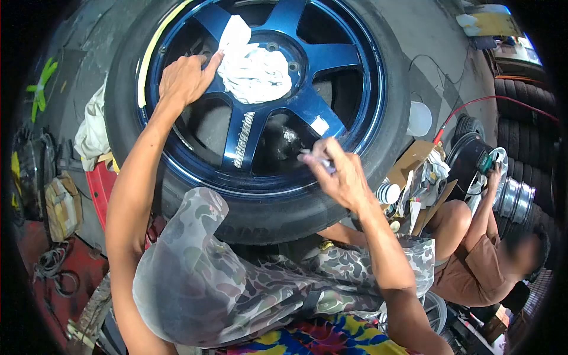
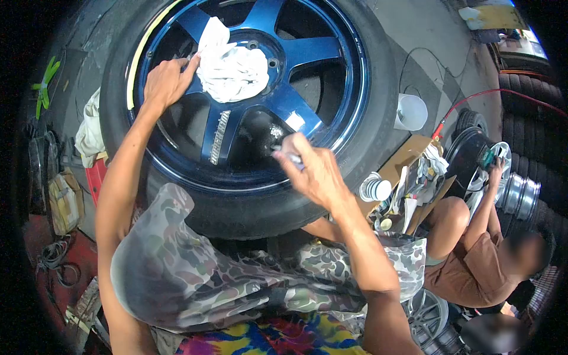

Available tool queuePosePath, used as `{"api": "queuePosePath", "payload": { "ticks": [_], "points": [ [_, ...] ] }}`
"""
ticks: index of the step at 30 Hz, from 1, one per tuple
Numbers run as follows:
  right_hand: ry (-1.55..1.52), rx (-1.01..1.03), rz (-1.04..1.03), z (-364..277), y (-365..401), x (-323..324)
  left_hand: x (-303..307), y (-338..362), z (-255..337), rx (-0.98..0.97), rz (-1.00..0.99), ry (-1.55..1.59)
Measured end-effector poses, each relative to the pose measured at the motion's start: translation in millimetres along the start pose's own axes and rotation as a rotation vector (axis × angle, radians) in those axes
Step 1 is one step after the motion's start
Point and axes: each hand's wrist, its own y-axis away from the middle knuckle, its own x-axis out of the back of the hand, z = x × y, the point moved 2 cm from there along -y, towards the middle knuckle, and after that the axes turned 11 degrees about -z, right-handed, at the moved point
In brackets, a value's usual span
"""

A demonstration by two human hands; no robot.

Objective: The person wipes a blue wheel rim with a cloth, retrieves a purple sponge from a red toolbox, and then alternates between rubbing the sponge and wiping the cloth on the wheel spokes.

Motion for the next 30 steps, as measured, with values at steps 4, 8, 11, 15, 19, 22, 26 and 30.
{"api": "queuePosePath", "payload": {
  "ticks": [4, 8, 11, 15, 19, 22, 26, 30],
  "points": [
    [-0.036, 0.125, 0.141, -6, -3, 0, 0, 0, 0, 0.010, -0.017, -0.005],
    [-0.118, 0.004, 0.316, 15, 3, 12, 0, -1, 0, -0.002, 0.007, -0.002],
    [-0.076, 0.001, 0.388, 19, 7, 30, -1, 0, -1, 0.029, -0.060, -0.003],
    [0.027, -0.035, 0.353, 16, 8, 46, -4, 0, -3, -0.009, 0.013, 0.028],
    [-0.265, -0.286, 0.297, 19, 8, 41, -2, -1, -2, -0.005, 0.004, 0.003],
    [-0.375, -0.290, 0.256, 20, 7, 38, 0, 1, 1, 0.020, -0.007, -0.005],
    [-0.839, -0.138, 0.277, 23, 0, 28, -1, 0, 1, 0.024, -0.016, 0.010],
    [-0.861, -0.124, 0.187, 24, -1, 28, -2, 0, -1, 0.010, 0.005, 0.004]
  ]
}}
